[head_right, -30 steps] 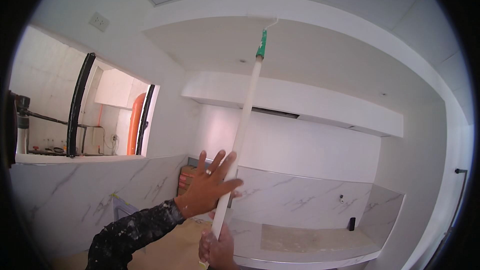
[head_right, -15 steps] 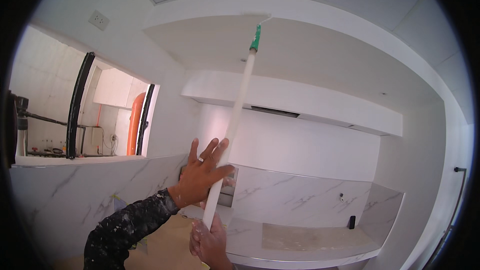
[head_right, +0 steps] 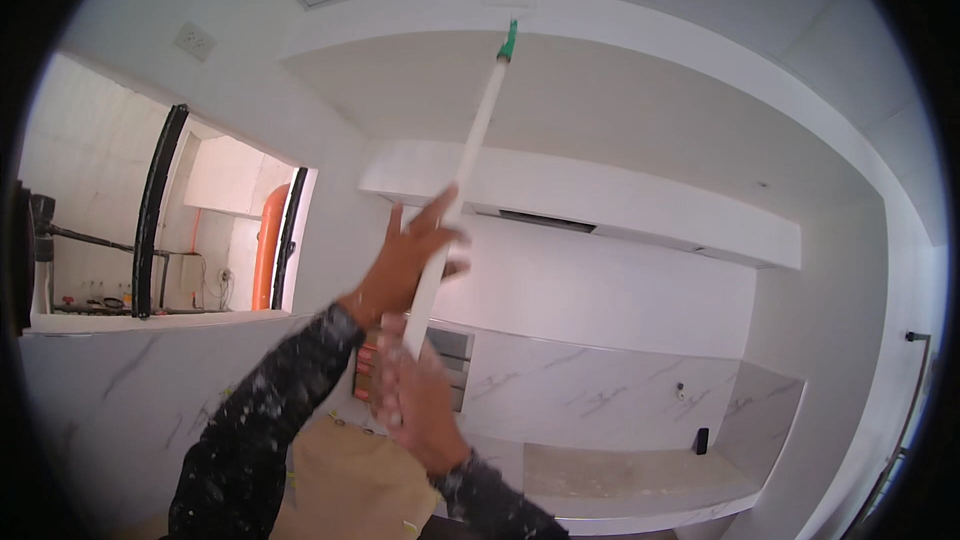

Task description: The person uses a long-handled paint roller to apply white paint to the ceiling. They repeatedly roll the roller in a paint tray to reload it and then paint sections of the ceiling in a room with marble-patterned walls.

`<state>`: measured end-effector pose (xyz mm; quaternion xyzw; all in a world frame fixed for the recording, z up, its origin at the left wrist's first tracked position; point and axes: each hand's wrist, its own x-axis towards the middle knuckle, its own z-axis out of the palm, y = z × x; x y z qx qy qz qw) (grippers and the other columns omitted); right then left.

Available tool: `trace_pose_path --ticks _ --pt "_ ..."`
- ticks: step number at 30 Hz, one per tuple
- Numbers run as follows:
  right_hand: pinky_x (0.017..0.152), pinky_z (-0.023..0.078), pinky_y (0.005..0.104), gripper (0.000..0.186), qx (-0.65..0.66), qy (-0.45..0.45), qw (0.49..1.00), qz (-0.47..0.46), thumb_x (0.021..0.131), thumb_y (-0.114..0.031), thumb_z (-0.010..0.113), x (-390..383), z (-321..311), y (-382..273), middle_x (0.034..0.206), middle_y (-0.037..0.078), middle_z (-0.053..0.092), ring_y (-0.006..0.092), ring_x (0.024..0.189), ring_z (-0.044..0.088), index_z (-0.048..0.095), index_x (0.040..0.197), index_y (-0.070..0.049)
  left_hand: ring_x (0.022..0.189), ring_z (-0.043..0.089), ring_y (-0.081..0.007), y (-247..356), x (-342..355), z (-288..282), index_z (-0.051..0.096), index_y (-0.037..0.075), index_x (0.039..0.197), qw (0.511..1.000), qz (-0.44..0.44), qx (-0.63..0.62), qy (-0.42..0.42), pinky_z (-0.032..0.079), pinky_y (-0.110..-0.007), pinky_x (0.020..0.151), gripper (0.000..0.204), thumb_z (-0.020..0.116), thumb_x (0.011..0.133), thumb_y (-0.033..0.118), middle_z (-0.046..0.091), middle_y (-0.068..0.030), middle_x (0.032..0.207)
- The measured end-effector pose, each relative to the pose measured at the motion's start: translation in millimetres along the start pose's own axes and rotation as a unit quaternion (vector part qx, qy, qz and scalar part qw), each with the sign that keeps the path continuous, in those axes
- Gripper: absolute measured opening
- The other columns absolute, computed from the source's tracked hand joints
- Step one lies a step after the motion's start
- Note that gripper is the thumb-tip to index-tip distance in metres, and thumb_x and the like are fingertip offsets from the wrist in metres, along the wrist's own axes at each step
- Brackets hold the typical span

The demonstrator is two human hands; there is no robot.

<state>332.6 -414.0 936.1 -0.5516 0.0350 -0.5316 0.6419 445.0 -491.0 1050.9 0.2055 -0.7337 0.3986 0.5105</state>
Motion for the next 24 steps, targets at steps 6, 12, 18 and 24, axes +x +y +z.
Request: trace_pose_path --ticks 6,12,18,24 --pt "0.035 0.036 0.0292 0.03 -0.018 0.042 0.996 0.082 0.096 -0.007 0.053 -57 -46 89 0.062 0.0 0.04 0.011 0.04 0.038 0.049 0.126 -0.006 0.147 0.027 -0.0368 46 -116 10 0.062 0.017 0.107 0.998 -0.019 -0.006 -0.062 0.001 -0.065 0.116 0.025 0.071 0.089 0.034 0.025 -0.0185 0.16" --pt "0.035 0.035 0.0315 0.031 -0.008 0.024 0.996 0.085 0.093 -0.003 0.053 -63 -44 106 0.057 0.001 0.036 0.0134 0.036 0.035 0.05 0.124 -0.006 0.148 0.026 -0.0364 45 -133 2 0.062 0.018 0.105 0.998 0.007 0.028 -0.048 0.002 -0.064 0.117 0.025 0.071 0.089 0.035 0.025 -0.02 0.16" --pt "0.035 0.035 0.0285 0.03 -0.023 0.004 0.998 0.066 0.096 -0.004 0.054 -45 -28 94 0.058 0.0 0.039 0.011 0.038 0.038 0.048 0.125 -0.004 0.149 0.024 -0.0367 30 -111 -15 0.061 0.016 0.105 0.999 0.008 0.03 -0.027 0.002 -0.063 0.117 0.026 0.07 0.09 0.035 0.024 -0.0203 0.16" --pt "0.034 0.035 0.0293 0.028 -0.011 0.02 0.997 0.076 0.096 -0.004 0.052 -35 -11 87 0.059 0.0 0.038 0.0116 0.037 0.037 0.049 0.124 -0.006 0.15 0.021 -0.0381 19 -105 -17 0.061 0.016 0.109 0.998 -0.016 0.038 -0.043 0.001 -0.063 0.118 0.029 0.069 0.09 0.037 0.024 -0.0199 0.161"
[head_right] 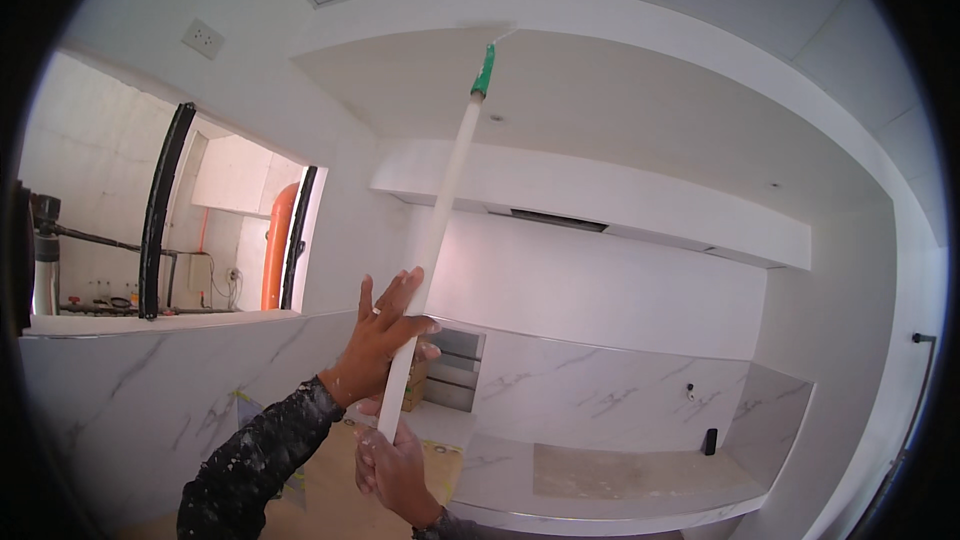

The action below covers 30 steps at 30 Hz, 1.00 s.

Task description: The person uses a long-handled paint roller to apply white paint to the ceiling. They repeatedly roll the roller in a paint tray to reload it and then paint sections of the ceiling in a room with marble-patterned walls.

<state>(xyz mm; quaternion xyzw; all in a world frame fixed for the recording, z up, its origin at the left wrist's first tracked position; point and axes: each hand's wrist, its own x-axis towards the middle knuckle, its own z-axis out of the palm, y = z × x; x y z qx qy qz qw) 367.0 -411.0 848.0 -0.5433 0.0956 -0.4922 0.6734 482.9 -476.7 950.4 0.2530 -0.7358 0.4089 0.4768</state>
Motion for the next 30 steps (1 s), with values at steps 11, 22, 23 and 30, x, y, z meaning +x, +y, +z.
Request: trace_pose_path --ticks 11,22,23,30 --pt "0.036 0.035 0.0267 0.028 0.018 -0.069 0.993 -0.098 0.098 -0.016 0.055 109 54 -90 0.07 -0.003 0.045 0.008 0.042 0.039 0.047 0.123 -0.007 0.148 0.022 -0.0442 -100 122 -28 0.058 0.014 0.121 0.999 -0.001 0.036 -0.002 0.009 -0.065 0.117 0.037 0.066 0.092 0.036 0.021 -0.0177 0.163" --pt "0.036 0.037 0.03 0.027 -0.084 0.034 0.996 -0.005 0.094 -0.006 0.056 39 -16 52 0.064 0.001 0.043 0.012 0.039 0.039 0.05 0.121 -0.005 0.151 0.013 -0.0385 -29 -43 4 0.064 0.02 0.114 0.996 0.016 0.09 -0.007 0.001 -0.064 0.117 0.029 0.064 0.092 0.038 0.022 -0.0182 0.161" --pt "0.036 0.037 0.0304 0.027 -0.069 0.002 0.997 -0.032 0.094 -0.006 0.056 38 -15 58 0.063 0.001 0.043 0.0123 0.038 0.039 0.05 0.121 -0.005 0.152 0.012 -0.0383 -30 -46 1 0.064 0.019 0.113 0.995 -0.002 0.095 -0.022 0.0 -0.064 0.117 0.028 0.064 0.092 0.037 0.022 -0.0182 0.161" --pt "0.036 0.036 0.0307 0.028 -0.038 -0.009 0.999 -0.037 0.093 -0.003 0.057 53 11 45 0.06 0.001 0.041 0.012 0.038 0.038 0.05 0.121 -0.005 0.152 0.011 -0.0357 -50 -26 -22 0.063 0.022 0.114 0.993 0.009 0.119 0.001 0.001 -0.066 0.117 0.028 0.065 0.091 0.038 0.022 -0.0152 0.161"
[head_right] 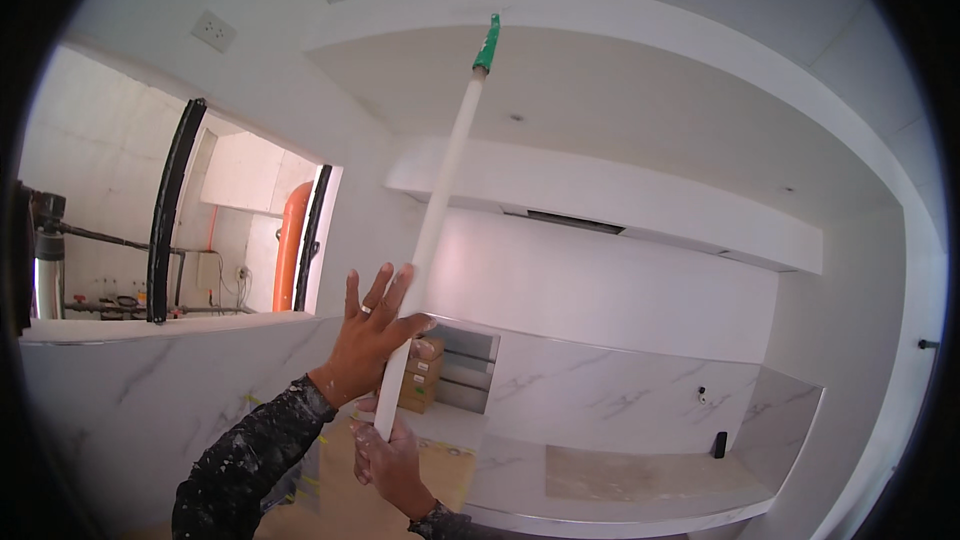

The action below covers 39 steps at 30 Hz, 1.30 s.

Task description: The person uses a long-handled paint roller to apply white paint to the ceiling. They repeatedly roll the roller in a paint tray to reload it and then paint sections of the ceiling in a room with marble-patterned walls.

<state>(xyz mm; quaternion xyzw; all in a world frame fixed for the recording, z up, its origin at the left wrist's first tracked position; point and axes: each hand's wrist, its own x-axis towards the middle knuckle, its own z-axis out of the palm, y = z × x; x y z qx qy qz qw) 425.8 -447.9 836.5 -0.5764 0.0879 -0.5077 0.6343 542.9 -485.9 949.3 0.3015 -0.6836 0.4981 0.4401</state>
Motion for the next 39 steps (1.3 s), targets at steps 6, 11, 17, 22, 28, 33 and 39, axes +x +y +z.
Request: trace_pose_path --ticks 6,11,17,22,28,33,39 --pt "0.036 0.036 0.0295 0.029 0.031 -0.001 0.999 0.018 0.094 -0.005 0.056 4 16 5 0.062 0.0 0.041 0.0106 0.039 0.037 0.05 0.122 -0.007 0.151 0.014 -0.0339 -14 -9 0 0.062 0.023 0.114 1.0 -0.009 -0.014 -0.003 0.003 -0.066 0.117 0.028 0.065 0.091 0.039 0.023 -0.0127 0.161" --pt "0.036 0.038 0.0268 0.029 0.014 0.009 1.0 -0.003 0.097 -0.014 0.058 34 51 -18 0.068 -0.001 0.044 0.0078 0.042 0.04 0.048 0.123 -0.005 0.144 0.033 -0.0354 -50 20 -6 0.063 0.016 0.112 0.999 -0.011 -0.048 -0.018 0.014 -0.062 0.117 0.028 0.066 0.091 0.034 0.025 -0.0173 0.161" --pt "0.038 0.037 0.026 0.031 0.046 -0.095 0.99 -0.09 0.096 -0.018 0.061 105 93 -84 0.071 -0.002 0.045 0.0071 0.044 0.041 0.047 0.121 -0.007 0.105 0.067 -0.0343 -123 109 -24 0.061 0.011 0.109 0.989 0.01 -0.137 0.05 0.056 -0.04 0.087 0.025 0.07 0.089 0.023 0.03 -0.0169 0.159" --pt "0.038 0.037 0.0262 0.029 0.04 -0.044 0.998 -0.018 0.095 -0.014 0.059 105 81 -53 0.072 -0.002 0.045 0.007 0.045 0.042 0.047 0.121 -0.006 0.104 0.067 -0.0352 -121 76 -16 0.061 0.012 0.107 0.989 -0.022 -0.148 -0.002 0.057 -0.042 0.085 0.023 0.07 0.089 0.022 0.028 -0.0164 0.16" --pt "0.036 0.038 0.0285 0.028 0.005 0.023 0.999 0.04 0.094 -0.006 0.055 56 44 49 0.065 0.001 0.045 0.0099 0.041 0.04 0.049 0.121 -0.004 0.089 0.072 -0.0331 -79 -39 5 0.06 0.016 0.106 0.992 0.005 -0.127 0.019 0.059 -0.043 0.075 0.021 0.068 0.09 0.027 0.031 -0.017 0.158" --pt "0.036 0.038 0.0292 0.027 0.023 0.01 0.999 0.045 0.093 -0.003 0.054 53 43 69 0.06 0.001 0.041 0.0108 0.04 0.04 0.05 0.12 -0.004 0.09 0.072 -0.0329 -81 -53 -1 0.06 0.018 0.105 0.993 -0.012 -0.118 0.007 0.059 -0.042 0.079 0.022 0.069 0.088 0.029 0.029 -0.0179 0.159" --pt "0.036 0.037 0.0271 0.028 0.016 -0.013 0.999 0.033 0.094 -0.006 0.057 57 56 55 0.06 0.0 0.043 0.0098 0.04 0.04 0.051 0.121 -0.004 0.089 0.072 -0.0325 -90 -43 -12 0.06 0.02 0.106 0.995 -0.005 -0.095 0.024 0.058 -0.041 0.08 0.023 0.069 0.088 0.028 0.028 -0.0174 0.159"
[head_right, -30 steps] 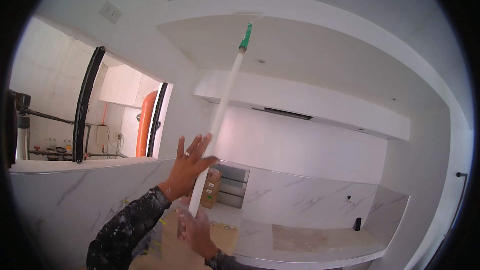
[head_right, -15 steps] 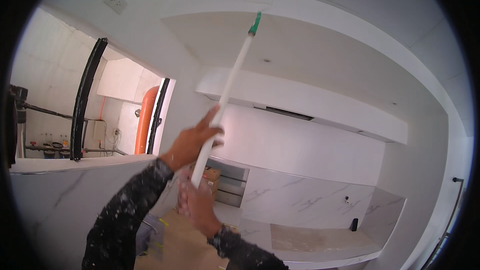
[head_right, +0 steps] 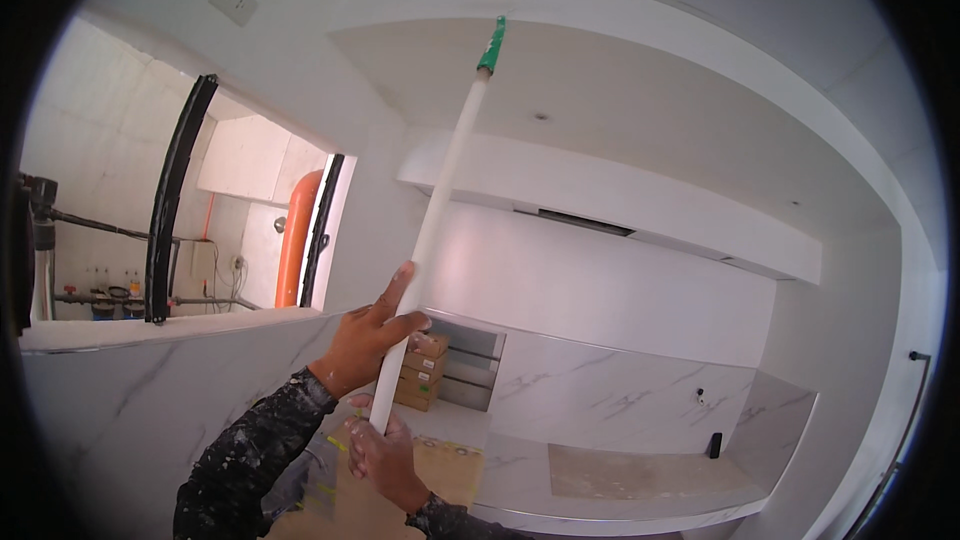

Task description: The person uses a long-handled paint roller to apply white paint to the ceiling. They repeatedly roll the roller in a paint tray to reload it and then paint sections of the ceiling in a room with marble-patterned walls.

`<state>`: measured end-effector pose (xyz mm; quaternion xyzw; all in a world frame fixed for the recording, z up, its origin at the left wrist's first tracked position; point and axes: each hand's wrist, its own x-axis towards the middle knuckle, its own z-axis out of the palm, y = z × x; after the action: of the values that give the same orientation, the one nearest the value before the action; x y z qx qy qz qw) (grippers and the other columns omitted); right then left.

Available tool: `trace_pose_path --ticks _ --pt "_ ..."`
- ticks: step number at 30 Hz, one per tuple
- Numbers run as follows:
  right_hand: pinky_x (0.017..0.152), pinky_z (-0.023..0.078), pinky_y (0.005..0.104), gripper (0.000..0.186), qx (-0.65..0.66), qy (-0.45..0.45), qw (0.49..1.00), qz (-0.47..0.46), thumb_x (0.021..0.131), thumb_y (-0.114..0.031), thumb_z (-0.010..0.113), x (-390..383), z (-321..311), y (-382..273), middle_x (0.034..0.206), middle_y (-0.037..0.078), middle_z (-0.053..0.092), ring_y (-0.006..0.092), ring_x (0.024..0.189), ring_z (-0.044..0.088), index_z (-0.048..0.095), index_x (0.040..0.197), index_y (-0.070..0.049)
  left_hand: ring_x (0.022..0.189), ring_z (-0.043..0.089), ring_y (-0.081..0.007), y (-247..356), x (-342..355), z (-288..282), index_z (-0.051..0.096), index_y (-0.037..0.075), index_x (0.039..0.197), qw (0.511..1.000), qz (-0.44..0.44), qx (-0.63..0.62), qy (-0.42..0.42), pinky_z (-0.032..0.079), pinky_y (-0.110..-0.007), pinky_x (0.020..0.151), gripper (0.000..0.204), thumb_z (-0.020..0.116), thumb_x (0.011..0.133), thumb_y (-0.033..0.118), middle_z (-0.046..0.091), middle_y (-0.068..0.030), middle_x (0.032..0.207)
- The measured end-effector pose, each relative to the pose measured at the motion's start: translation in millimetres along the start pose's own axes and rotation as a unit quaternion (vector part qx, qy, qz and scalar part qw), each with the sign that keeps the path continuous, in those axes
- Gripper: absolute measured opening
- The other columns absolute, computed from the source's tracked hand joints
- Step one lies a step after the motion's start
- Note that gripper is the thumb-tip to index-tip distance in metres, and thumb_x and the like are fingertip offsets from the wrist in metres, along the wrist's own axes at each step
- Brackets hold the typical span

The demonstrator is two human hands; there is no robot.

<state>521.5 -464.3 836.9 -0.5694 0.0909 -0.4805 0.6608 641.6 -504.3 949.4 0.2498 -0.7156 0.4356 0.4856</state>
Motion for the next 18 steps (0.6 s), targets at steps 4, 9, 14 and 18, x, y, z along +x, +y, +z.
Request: trace_pose_path --ticks 4,9,14,18 --pt "0.036 0.037 0.0266 0.029 0.006 0.007 1.0 0.011 0.094 -0.007 0.057 -5 2 1 0.061 -0.001 0.043 0.0084 0.041 0.039 0.05 0.122 -0.005 0.091 0.071 -0.0319 -3 -7 3 0.06 0.02 0.109 1.0 0.0 0.019 -0.004 0.059 -0.041 0.078 0.024 0.069 0.088 0.028 0.026 -0.0176 0.16" --pt "0.035 0.036 0.0275 0.028 0.002 0.021 1.0 0.009 0.094 -0.009 0.056 19 25 -21 0.065 -0.002 0.044 0.0082 0.04 0.039 0.049 0.12 -0.009 0.102 0.069 -0.0321 -23 21 -5 0.062 0.015 0.108 0.997 -0.051 -0.027 -0.047 0.06 -0.04 0.076 0.025 0.072 0.086 0.025 0.028 -0.0158 0.16" --pt "0.037 0.035 0.0265 0.027 0.017 -0.026 0.997 -0.07 0.092 -0.011 0.058 66 70 -82 0.066 -0.002 0.044 0.0078 0.042 0.04 0.048 0.117 -0.008 0.102 0.068 -0.037 -62 100 -38 0.061 0.011 0.11 0.998 -0.041 -0.025 -0.041 0.057 -0.042 0.086 0.028 0.072 0.088 0.025 0.031 -0.0154 0.158" --pt "0.038 0.035 0.0259 0.025 0.024 -0.07 0.992 -0.104 0.091 -0.012 0.059 81 96 -115 0.066 -0.003 0.044 0.0076 0.044 0.04 0.047 0.112 -0.009 0.102 0.067 -0.0398 -74 137 -57 0.059 0.01 0.111 0.999 -0.035 -0.022 -0.027 0.054 -0.042 0.09 0.027 0.07 0.09 0.023 0.035 -0.0162 0.157"
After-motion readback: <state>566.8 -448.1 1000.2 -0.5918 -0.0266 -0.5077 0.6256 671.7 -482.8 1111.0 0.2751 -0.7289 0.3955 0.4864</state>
